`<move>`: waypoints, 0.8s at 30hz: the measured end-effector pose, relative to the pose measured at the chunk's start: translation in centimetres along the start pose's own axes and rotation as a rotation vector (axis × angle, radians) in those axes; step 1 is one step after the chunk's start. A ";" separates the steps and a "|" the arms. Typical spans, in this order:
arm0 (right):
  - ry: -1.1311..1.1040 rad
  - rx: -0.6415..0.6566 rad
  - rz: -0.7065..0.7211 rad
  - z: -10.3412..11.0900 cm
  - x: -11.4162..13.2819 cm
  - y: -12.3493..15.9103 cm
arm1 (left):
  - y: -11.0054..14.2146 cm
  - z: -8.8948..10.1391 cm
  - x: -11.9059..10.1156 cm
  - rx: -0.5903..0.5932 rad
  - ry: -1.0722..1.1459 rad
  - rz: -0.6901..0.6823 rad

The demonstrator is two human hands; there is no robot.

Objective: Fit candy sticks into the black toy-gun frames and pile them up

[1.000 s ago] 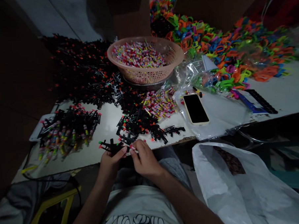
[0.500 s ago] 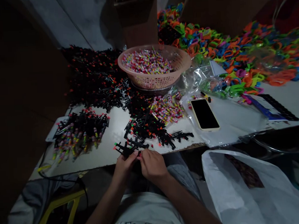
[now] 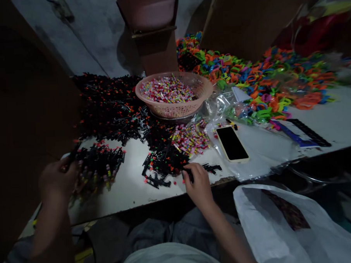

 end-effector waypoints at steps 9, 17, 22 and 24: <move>0.415 0.239 -0.201 0.3 -3.1 -5.0 | 8.4 -7.0 -5.9 0.294 0.239 -0.638; 0.219 0.037 -0.220 0.6 -2.7 -5.6 | 15.3 -9.2 -9.0 0.463 0.385 -0.656; -0.381 -0.043 -0.249 0.3 0.7 -1.7 | 15.0 -8.8 -7.1 0.500 0.450 -0.664; -0.495 0.155 -0.231 -0.7 2.6 0.2 | 15.1 -8.8 -6.8 0.500 0.448 -0.653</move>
Point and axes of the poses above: each hand's wrist, its own y-axis away from the middle knuckle, its own z-axis out of the back of the hand, x = y × z, the point moved 1 cm from there along -y, towards the middle knuckle, and after that the axes turned 1 degree about -x, right-handed, at the moved point
